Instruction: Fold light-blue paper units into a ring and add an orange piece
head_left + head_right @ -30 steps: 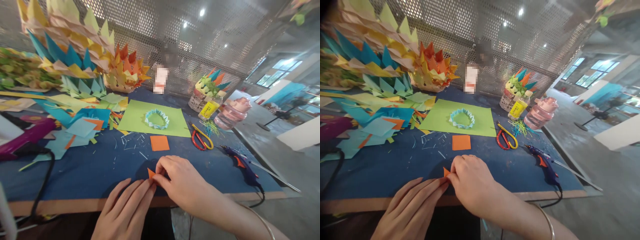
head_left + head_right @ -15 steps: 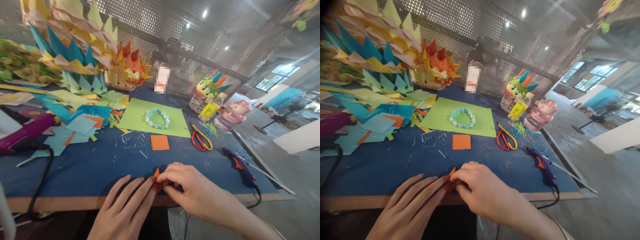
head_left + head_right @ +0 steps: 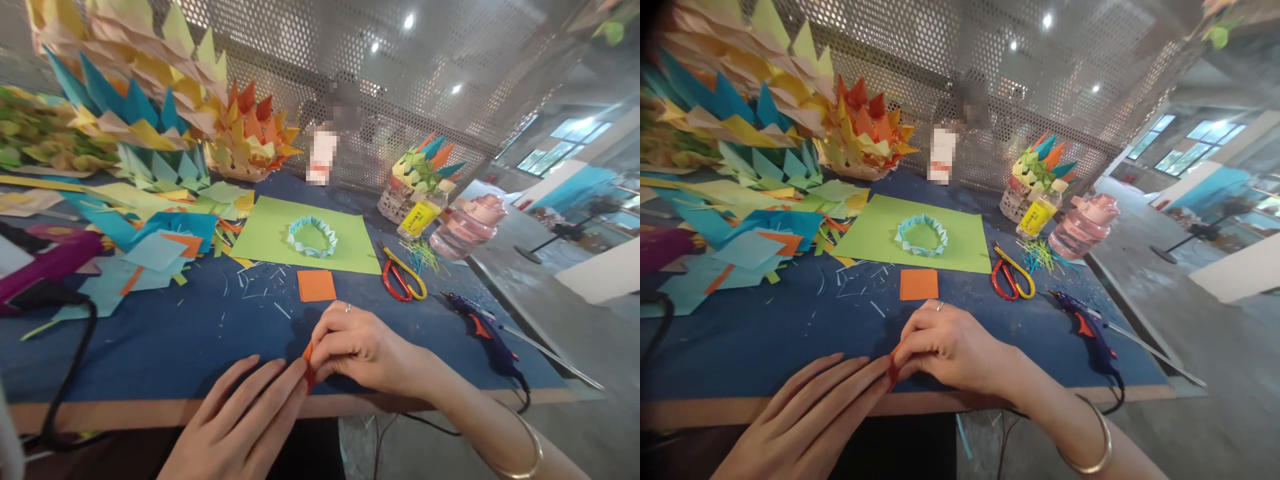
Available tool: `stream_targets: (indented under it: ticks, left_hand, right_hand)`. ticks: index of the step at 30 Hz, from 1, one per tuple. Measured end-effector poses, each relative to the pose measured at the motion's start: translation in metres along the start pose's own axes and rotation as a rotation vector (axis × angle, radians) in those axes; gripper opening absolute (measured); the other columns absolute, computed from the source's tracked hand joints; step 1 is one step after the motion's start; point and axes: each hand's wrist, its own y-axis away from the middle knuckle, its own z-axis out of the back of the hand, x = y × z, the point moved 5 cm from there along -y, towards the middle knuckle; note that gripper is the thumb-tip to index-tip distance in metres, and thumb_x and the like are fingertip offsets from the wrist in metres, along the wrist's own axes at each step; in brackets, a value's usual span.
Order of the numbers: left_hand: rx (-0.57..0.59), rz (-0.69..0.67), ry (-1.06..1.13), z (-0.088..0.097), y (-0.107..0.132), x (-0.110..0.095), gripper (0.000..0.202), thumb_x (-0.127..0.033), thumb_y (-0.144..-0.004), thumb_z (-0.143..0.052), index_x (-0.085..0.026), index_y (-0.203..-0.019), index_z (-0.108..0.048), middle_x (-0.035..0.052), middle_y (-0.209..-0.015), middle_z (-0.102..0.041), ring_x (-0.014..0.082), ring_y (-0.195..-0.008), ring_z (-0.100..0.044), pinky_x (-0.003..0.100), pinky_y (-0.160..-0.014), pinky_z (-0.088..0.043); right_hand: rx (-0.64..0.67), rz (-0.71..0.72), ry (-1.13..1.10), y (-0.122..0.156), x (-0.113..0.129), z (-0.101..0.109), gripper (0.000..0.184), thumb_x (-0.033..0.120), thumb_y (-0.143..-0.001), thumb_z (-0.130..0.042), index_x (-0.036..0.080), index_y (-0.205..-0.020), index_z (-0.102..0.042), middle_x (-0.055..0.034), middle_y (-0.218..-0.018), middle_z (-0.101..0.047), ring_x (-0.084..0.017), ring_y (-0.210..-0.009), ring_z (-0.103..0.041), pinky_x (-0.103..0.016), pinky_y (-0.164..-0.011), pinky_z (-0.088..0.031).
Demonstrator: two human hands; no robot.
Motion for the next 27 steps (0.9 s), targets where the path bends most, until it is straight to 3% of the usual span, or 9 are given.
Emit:
stream_targets:
  ticks: [7, 15, 21, 27]
  left_hand:
    - [-0.040, 0.021, 0.023, -0.004, 0.001, 0.000, 0.038, -0.012, -0.092, -0.033, -0.024, -0.116, -0.060, -0.0027, -0.117, -0.066, 0.0150, -0.109, -0.056, 0.036, -0.112, -0.020]
    - [-0.031, -0.050, -0.004, -0.005, 0.004, 0.000, 0.036, -0.011, -0.091, -0.035, -0.022, -0.114, -0.061, -0.0010, -0.116, -0.066, 0.0156, -0.108, -0.057, 0.039, -0.112, -0.020]
    - [-0.179, -0.034, 0.035, -0.004, 0.004, 0.002, 0.033, -0.017, -0.093, -0.034, -0.018, -0.106, -0.065, 0.0010, -0.111, -0.069, 0.0170, -0.107, -0.059, 0.040, -0.109, -0.028]
    - [-0.208, -0.008, 0.027, -0.004, 0.000, 0.000, 0.034, -0.021, -0.096, -0.034, -0.021, -0.106, -0.066, -0.0007, -0.103, -0.072, 0.0153, -0.100, -0.061, 0.038, -0.108, -0.029]
  right_hand:
    - [0.061, -0.011, 0.057, -0.007, 0.000, 0.000, 0.013, 0.022, -0.088, -0.056, 0.016, -0.084, -0.068, -0.0015, -0.087, -0.060, -0.011, -0.087, -0.053, -0.026, -0.086, -0.039]
    - [0.119, -0.192, 0.099, -0.007, 0.013, 0.003, 0.009, 0.014, -0.087, -0.056, 0.017, -0.081, -0.062, -0.0022, -0.093, -0.055, -0.013, -0.091, -0.048, -0.028, -0.092, -0.036]
    - [0.153, -0.189, 0.084, -0.008, 0.012, 0.000, 0.008, 0.012, -0.085, -0.055, 0.016, -0.080, -0.059, -0.0035, -0.091, -0.054, -0.015, -0.089, -0.046, -0.030, -0.093, -0.034]
    - [0.154, -0.187, 0.040, -0.006, 0.007, -0.001, 0.003, 0.013, -0.084, -0.056, 0.015, -0.082, -0.057, -0.0044, -0.093, -0.052, -0.015, -0.091, -0.044, -0.029, -0.091, -0.035]
